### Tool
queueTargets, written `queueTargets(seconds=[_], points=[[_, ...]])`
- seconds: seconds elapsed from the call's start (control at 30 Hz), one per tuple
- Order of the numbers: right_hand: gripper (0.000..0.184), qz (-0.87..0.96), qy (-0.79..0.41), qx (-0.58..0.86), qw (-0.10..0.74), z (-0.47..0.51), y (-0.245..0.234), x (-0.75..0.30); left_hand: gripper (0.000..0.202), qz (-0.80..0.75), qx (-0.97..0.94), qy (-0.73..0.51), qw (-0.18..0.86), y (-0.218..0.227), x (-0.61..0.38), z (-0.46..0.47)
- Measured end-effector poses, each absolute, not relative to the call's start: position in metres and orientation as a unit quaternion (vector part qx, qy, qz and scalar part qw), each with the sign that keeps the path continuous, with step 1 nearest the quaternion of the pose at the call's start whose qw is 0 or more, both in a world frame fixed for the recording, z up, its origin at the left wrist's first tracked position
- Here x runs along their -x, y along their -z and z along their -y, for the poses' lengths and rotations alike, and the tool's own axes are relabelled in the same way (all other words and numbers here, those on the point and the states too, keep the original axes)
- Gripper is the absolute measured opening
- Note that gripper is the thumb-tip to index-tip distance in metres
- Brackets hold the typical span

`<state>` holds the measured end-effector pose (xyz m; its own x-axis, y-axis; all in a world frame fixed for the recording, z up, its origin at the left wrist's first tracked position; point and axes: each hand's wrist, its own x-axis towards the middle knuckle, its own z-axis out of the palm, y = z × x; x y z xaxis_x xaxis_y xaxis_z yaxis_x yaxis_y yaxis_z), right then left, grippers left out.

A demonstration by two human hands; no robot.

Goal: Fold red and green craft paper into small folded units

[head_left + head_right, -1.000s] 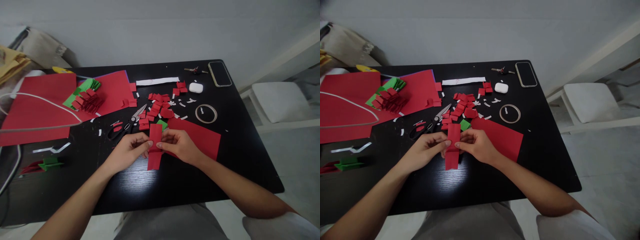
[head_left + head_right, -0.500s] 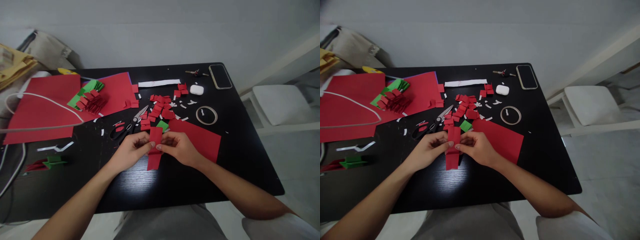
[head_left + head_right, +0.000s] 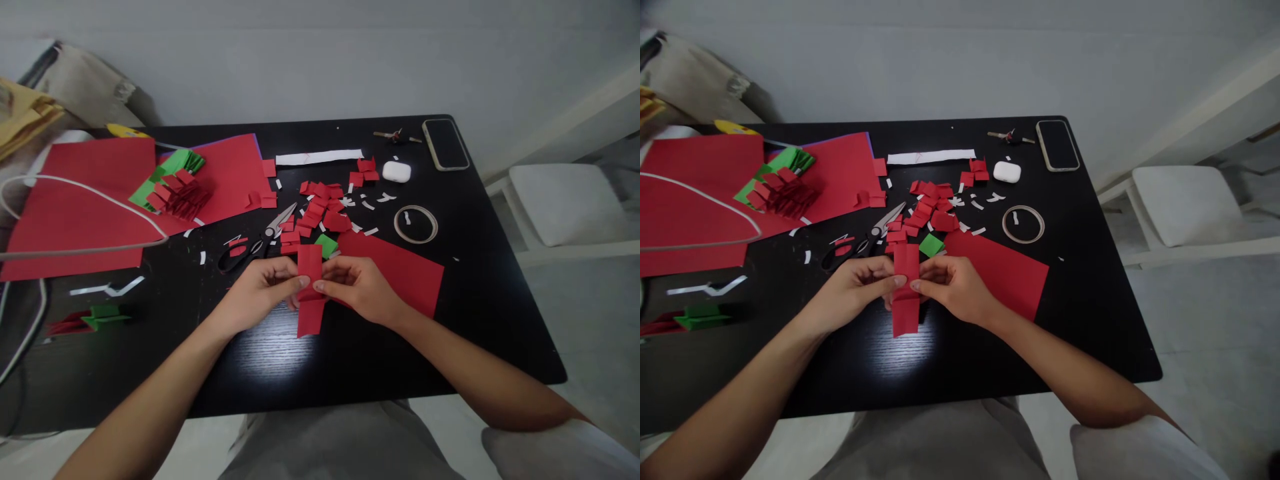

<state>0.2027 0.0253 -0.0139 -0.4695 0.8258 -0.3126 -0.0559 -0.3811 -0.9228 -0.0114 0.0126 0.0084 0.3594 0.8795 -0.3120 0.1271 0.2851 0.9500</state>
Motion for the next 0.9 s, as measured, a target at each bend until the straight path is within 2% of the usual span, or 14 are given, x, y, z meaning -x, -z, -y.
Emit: queueTargets(seconds=[0.53, 0.9], points=[[0.028, 0.458, -0.717, 0.412, 0.325, -0.0242, 0.0194, -0.2012, 0.015, -0.485, -0.510, -0.311, 0.639, -0.0060, 0.0105, -0.0112], [0.022, 0.506, -0.692, 0.412, 0.309, -0.0264, 0.0136, -0.2013, 0.017, -0.482, -0.514, -0.306, 0.640, -0.0066, 0.0091, -0.0102]])
